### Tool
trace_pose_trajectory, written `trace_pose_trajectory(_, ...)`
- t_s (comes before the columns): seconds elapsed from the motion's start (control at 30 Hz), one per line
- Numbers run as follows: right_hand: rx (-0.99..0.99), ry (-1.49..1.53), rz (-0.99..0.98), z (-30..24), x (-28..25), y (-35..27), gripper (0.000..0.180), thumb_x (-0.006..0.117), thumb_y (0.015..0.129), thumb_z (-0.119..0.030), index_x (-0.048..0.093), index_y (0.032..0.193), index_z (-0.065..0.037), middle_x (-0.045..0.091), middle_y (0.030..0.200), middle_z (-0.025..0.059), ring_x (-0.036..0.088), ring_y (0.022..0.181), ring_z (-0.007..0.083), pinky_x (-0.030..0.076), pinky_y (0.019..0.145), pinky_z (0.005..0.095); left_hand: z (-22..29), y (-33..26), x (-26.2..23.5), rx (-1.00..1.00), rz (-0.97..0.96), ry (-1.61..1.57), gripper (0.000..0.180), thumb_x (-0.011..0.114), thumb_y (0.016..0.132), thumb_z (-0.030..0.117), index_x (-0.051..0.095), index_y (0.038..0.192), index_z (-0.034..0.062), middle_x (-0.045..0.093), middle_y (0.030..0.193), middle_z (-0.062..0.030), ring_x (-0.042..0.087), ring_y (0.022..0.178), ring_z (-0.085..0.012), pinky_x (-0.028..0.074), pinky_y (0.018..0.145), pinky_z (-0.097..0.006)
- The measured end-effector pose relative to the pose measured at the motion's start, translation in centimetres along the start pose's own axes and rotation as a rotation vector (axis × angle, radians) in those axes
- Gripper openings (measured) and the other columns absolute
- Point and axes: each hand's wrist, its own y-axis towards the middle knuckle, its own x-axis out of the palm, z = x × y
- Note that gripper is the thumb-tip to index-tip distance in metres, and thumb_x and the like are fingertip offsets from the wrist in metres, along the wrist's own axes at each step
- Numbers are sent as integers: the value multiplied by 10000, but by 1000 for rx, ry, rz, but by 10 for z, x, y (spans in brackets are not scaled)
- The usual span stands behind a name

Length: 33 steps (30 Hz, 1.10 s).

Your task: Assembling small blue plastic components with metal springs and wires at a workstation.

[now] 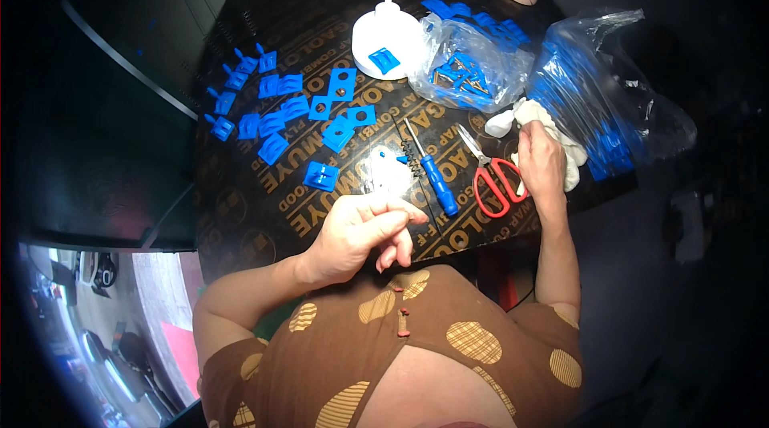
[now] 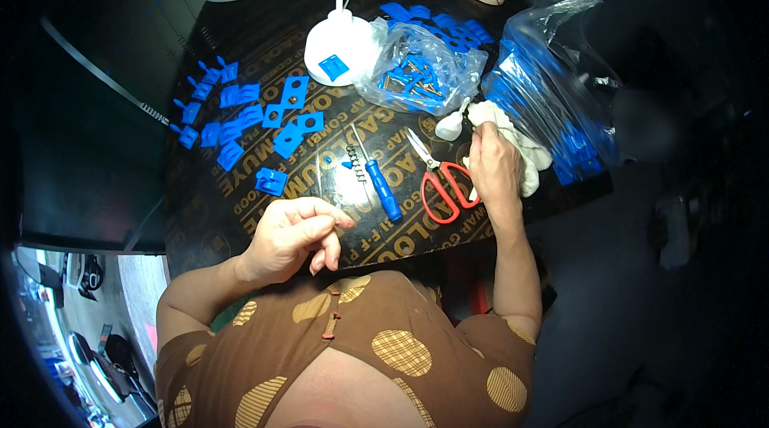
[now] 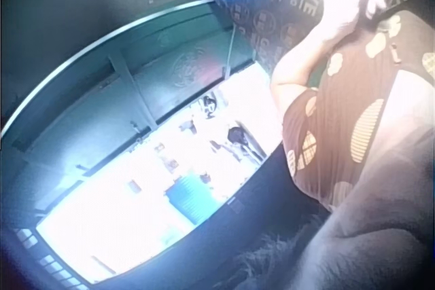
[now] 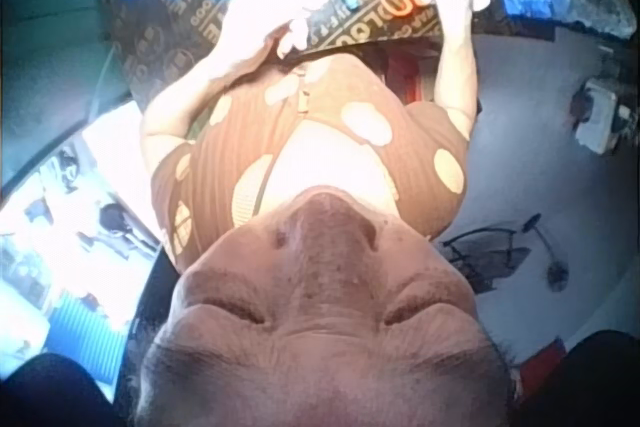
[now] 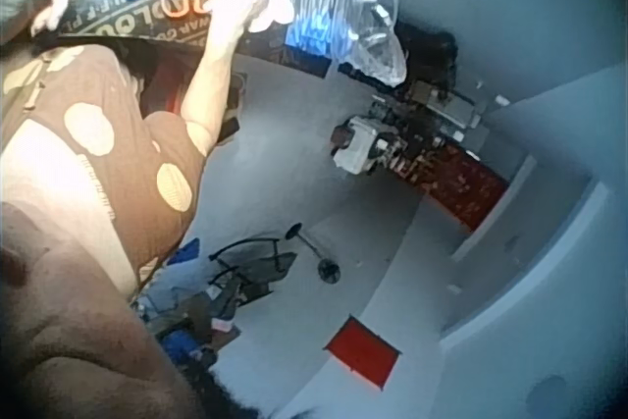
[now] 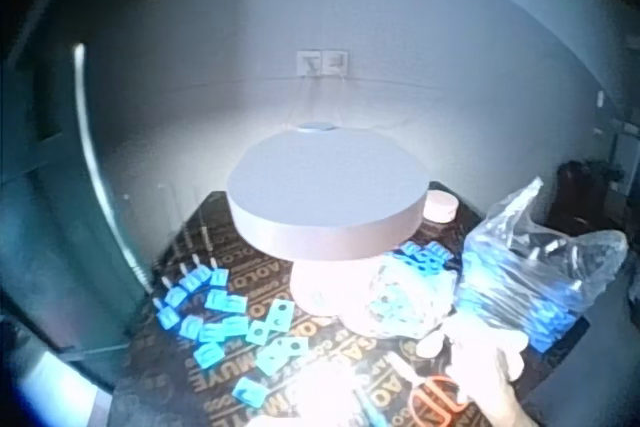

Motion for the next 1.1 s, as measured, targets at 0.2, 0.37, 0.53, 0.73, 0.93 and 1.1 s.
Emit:
trace_pose_trajectory(0.2, -131, 148, 333, 5, 9, 0, 138, 593, 831, -38, 528, 948, -8, 560, 695, 167, 591, 699, 362, 466, 667, 436, 34, -15, 32, 27, -404, -151, 417, 475, 874, -31, 407, 1285, -35, 592, 1089, -265, 592, 1002, -282, 437, 908, -394)
trace_pose_trajectory(0.37, -85, 102, 215, 4, 4, -2, 181, 603, 871, -122, 536, 776, 17, 534, 692, 183, 543, 641, 366, 403, 595, 442, 32, -17, 55, 216, -895, -625, 551, 462, 823, -91, 280, 1338, -19, 367, 1352, -379, 291, 1367, -412, 198, 1117, -504)
trace_pose_trajectory(0.53, -110, 167, 224, -2, 0, -3, 339, 562, 931, -209, 523, 690, 26, 532, 704, 192, 536, 635, 372, 399, 589, 442, 39, -32, 77, 178, -938, -782, 645, 437, 795, -84, 163, 1378, -61, 305, 1290, -485, 211, 1326, -550, 119, 1077, -604)
trace_pose_trajectory(0.73, -102, 137, 237, -3, 0, -5, 340, 574, 924, -227, 515, 697, 19, 532, 720, 185, 535, 653, 383, 397, 596, 443, 45, -34, 83, 174, -941, -586, 643, 513, 840, 40, 205, 1402, -19, 490, 1175, -405, 360, 1262, -514, 185, 1052, -607)
trace_pose_trajectory(0.93, -118, 138, 231, -5, 2, -4, 317, 576, 921, -209, 521, 706, 17, 535, 721, 186, 536, 653, 385, 399, 597, 440, 33, -26, 82, 221, -962, -681, 722, 536, 796, 6, 169, 1414, -66, 514, 1165, -352, 373, 1264, -469, 266, 1036, -587)
trace_pose_trajectory(1.1, -117, 238, 317, 1, -3, -8, 239, 539, 936, -156, 532, 781, 26, 533, 723, 186, 530, 671, 361, 402, 614, 423, 35, -18, 72, 328, -765, -242, 673, 610, 799, 9, 256, 1363, -89, 496, 1134, -248, 516, 1050, -303, 367, 972, -468)
